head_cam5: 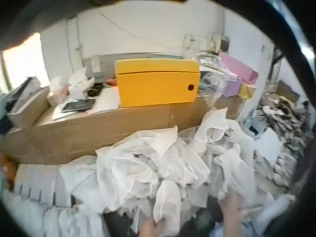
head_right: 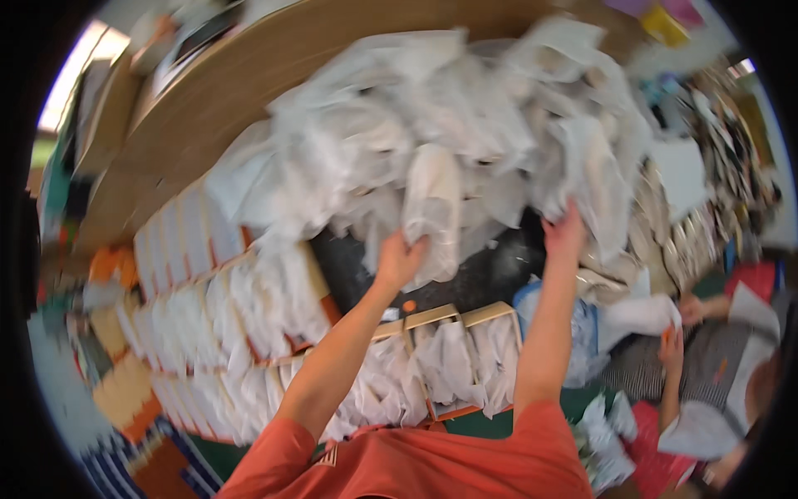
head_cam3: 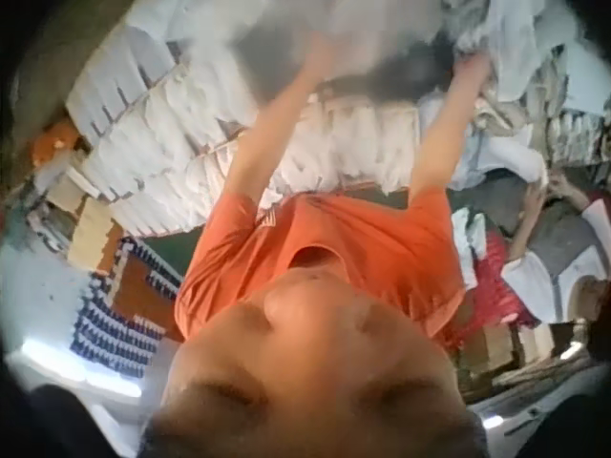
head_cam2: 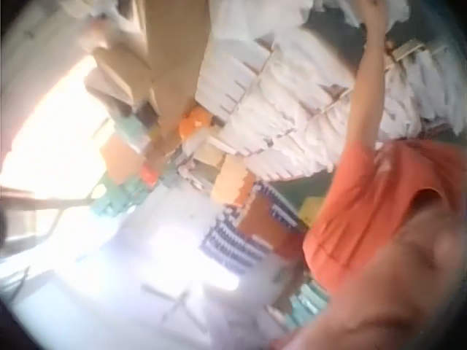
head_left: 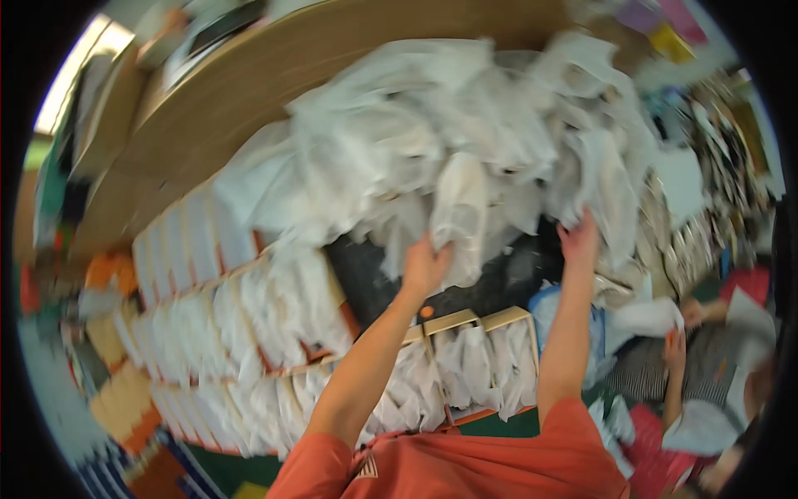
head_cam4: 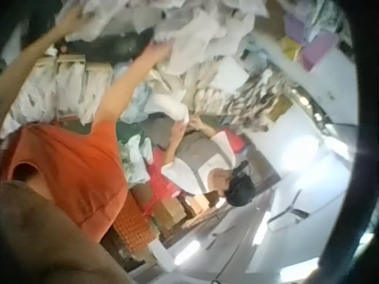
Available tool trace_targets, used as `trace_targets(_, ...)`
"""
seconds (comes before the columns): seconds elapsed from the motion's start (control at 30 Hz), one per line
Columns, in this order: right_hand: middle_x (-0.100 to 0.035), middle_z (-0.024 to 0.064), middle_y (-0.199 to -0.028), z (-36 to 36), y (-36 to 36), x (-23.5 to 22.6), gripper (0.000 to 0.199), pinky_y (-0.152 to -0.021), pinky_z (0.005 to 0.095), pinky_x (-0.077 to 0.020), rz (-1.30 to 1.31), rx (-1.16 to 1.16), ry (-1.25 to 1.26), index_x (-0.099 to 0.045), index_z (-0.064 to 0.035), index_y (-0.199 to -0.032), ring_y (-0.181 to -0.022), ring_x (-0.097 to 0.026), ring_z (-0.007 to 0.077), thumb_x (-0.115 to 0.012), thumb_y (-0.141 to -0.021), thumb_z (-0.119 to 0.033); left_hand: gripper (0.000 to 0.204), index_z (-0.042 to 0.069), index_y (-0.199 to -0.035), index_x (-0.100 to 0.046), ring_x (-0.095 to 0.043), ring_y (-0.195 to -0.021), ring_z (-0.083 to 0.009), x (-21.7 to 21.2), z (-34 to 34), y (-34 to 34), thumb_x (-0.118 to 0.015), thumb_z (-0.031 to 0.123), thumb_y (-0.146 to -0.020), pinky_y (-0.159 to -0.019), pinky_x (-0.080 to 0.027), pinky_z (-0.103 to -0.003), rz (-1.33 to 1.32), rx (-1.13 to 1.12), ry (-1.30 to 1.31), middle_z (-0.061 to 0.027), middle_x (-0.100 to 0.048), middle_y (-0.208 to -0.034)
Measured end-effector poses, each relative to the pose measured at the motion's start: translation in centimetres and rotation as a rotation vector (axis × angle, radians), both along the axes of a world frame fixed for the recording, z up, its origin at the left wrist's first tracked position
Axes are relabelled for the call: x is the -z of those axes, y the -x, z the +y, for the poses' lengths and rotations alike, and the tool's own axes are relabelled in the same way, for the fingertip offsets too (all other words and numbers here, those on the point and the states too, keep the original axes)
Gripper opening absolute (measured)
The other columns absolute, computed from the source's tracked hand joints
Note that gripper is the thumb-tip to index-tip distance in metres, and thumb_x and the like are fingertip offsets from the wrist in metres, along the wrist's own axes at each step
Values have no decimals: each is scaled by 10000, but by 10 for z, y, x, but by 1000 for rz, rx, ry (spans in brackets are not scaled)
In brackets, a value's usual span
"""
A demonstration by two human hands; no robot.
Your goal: The person assembles orange shoe boxes and places them on a table. They then place small white packets into each box, followed by white tissue paper. Finally, they place pairs of shoes wrapped in white tissue paper into the boxes.
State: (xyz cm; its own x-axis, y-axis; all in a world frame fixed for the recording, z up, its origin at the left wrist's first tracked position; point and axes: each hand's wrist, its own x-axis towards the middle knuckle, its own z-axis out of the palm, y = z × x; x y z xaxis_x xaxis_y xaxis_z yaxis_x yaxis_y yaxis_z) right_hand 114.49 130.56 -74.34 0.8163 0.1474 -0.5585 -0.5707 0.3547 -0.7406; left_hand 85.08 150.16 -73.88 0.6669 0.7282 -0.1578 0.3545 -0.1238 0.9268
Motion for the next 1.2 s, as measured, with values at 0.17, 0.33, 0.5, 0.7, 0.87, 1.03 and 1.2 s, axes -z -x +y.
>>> trace_targets(0.17,-634,38,-1227,1,152,5,319,-935,397,-486,45,-261,-129,-591,-102,-1260,-1118,-597,192,-615,-977,-247,411,9,-1213,-605,-637,-921,-209,-57,-35,113,-591,234,-869,-820,-506,-367,-48,-110,466,-156,-687,-1044)
trace_targets(0.33,-672,27,-1030,29,340,-46,252,-760,376,-494,313,-588,-333,-620,-65,-1166,-922,-634,211,-597,-949,-193,512,59,-1361,-516,-615,-1091,-200,-134,-76,278,-604,312,-925,-920,-511,-357,-402,-348,955,-88,-623,-1262)
trace_targets(0.5,-626,127,-1233,16,412,-79,377,-945,523,-503,256,-1086,-490,-568,-60,-1286,-1147,-600,284,-555,-947,-223,662,48,-1435,-433,-609,-1158,-196,-152,-85,400,-502,535,-993,-978,-509,-366,-573,-658,1182,-80,-594,-1314)
trace_targets(0.7,-552,146,-1368,65,533,-91,511,-1010,527,-485,225,-1122,-662,-467,-80,-1425,-1263,-533,301,-534,-983,-328,711,38,-1444,-426,-592,-1178,-203,-122,-93,596,-447,588,-994,-1018,-481,-362,-970,-828,1030,-90,-577,-1338)
trace_targets(0.87,-684,112,-1106,120,689,-94,445,-855,373,-551,-104,-1448,-64,-592,-26,-1300,-986,-653,232,-658,-907,-225,603,5,-1422,-442,-594,-1176,-209,-75,-87,833,-473,456,-1023,-1017,-468,-374,-240,-1054,376,-100,-585,-1336)
trace_targets(1.03,-610,252,-1211,196,928,-66,578,-872,403,-527,-789,-1958,257,-407,50,-1418,-1078,-638,325,-602,-965,-250,590,-21,-1434,-410,-590,-1196,-349,-131,20,910,-512,372,-1005,-975,-476,-428,670,-481,224,-196,-581,-1347)
trace_targets(1.2,-393,283,-1448,184,1001,-136,635,-1115,426,-355,-1133,-1724,-572,-322,-5,-1466,-1339,-413,417,-613,-934,-195,726,24,-1548,-235,-285,-1447,-402,-5,31,921,-516,389,-986,-1175,-241,-477,644,-458,-135,-246,-266,-1581)
